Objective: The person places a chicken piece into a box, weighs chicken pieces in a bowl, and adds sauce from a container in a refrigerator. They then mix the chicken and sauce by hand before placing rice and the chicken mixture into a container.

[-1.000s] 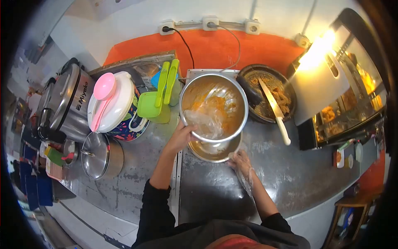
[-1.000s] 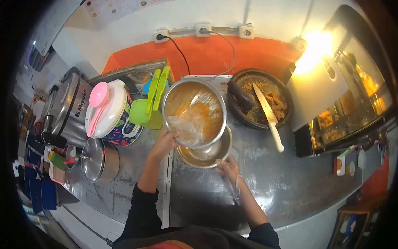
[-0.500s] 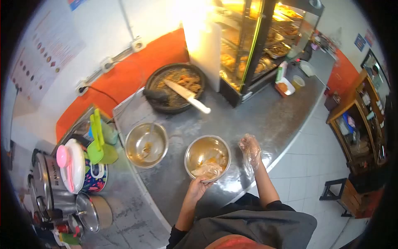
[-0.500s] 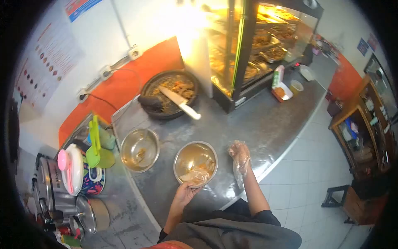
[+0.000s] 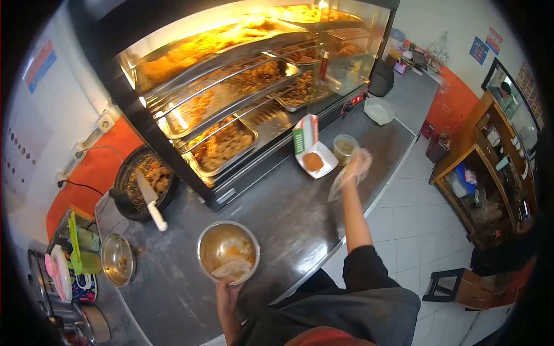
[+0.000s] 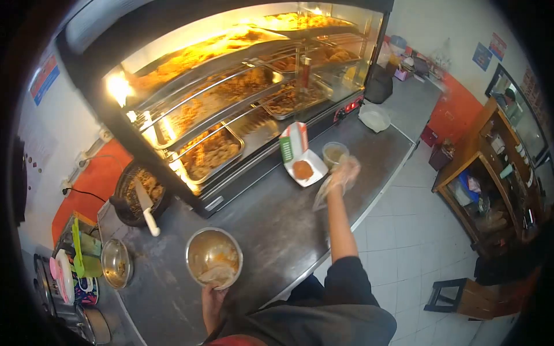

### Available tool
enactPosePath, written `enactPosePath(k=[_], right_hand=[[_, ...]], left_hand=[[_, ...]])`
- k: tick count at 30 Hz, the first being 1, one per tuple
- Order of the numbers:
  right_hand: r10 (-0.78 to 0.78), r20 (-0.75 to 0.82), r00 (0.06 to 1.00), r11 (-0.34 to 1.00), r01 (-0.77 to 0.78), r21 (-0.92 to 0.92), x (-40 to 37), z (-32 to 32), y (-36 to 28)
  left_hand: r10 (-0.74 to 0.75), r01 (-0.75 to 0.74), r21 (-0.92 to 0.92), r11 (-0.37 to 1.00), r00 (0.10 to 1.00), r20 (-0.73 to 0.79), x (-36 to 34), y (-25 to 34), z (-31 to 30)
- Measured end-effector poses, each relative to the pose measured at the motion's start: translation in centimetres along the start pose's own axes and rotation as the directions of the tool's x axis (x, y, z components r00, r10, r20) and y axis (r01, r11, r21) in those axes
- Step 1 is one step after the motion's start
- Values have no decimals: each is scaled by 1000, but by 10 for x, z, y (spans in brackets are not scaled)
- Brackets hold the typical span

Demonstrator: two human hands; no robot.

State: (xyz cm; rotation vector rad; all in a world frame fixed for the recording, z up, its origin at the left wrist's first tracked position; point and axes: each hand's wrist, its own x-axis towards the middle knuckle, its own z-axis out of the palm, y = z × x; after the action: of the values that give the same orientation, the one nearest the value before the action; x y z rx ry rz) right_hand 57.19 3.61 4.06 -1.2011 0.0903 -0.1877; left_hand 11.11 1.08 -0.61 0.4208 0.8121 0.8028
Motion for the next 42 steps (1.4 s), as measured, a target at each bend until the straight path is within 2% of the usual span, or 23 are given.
enactPosePath(k=[1,2,3,5,6,8,9,12,15,18,19,20,21,22,24,27,30,31,32,34,36,38,42], right_hand=[[-41,-31,999,978,34,-207,33,5,-10],[-85,-52,995,912,57,-405,63,7,-19],[-69,-59,996,911,39,-410,100,0,-8],[-49,201,978,627,187,-756,175,-27,38],[-36,192,981,630,171,-757,201,-39,58],[-10,372,928,693,275,-667,244,-62,86],[29,397,917,659,281,-698,257,-66,89],[125,422,898,595,272,-756,260,-44,43],[134,419,898,579,272,-769,298,-15,45],[86,387,918,548,281,-788,339,11,55],[-32,484,874,600,404,-690,361,10,76],[-21,494,869,604,405,-687,390,9,107],[138,579,803,846,208,-491,421,11,138],[239,688,686,961,-65,-269,445,19,155],[229,695,681,954,-14,-300,457,16,165],[183,711,679,909,159,-386,468,10,174],[143,724,675,838,307,-451,473,3,175],[-190,751,633,719,610,-332,445,-1,147],[-178,762,623,718,611,-332,438,3,137],[37,774,632,616,595,-515,438,9,127],[-3,802,597,549,672,-497,438,15,131],[-95,845,526,356,811,-465,425,26,114],[76,820,568,241,787,-568,399,29,76]], left_hand=[[78,-80,-11,997,994,-77,1,-8,14],[77,-77,1,997,993,-89,2,-16,25],[84,-93,-59,994,988,-133,4,-22,34],[91,-110,-95,989,978,-185,7,-27,48],[112,-130,-92,987,977,-183,12,-28,54],[125,-143,-89,986,974,-188,16,-31,72],[134,-154,-94,984,972,-192,15,-28,84],[160,-193,-106,976,953,-258,29,-35,95],[254,-296,-96,950,917,-308,31,-49,108],[275,-338,-113,934,886,-373,35,-64,120],[297,-371,-125,920,869,-395,37,-69,124],[315,-404,-136,904,848,-425,34,-75,123],[324,-413,-117,903,834,-446,34,-79,119],[335,-428,-117,896,827,-452,36,-84,118],[347,-470,-175,865,813,-468,37,-90,117],[301,-496,-251,831,782,-546,42,-96,105],[359,-523,-183,833,761,-540,46,-98,117],[335,-521,-211,827,759,-559,48,-99,122],[329,-524,-211,825,750,-574,50,-100,124],[315,-539,-261,800,750,-582,57,-101,127],[304,-541,-276,795,748,-590,63,-102,134],[303,-549,-286,785,744,-596,64,-106,140],[334,-524,-223,822,761,-556,62,-114,142]])
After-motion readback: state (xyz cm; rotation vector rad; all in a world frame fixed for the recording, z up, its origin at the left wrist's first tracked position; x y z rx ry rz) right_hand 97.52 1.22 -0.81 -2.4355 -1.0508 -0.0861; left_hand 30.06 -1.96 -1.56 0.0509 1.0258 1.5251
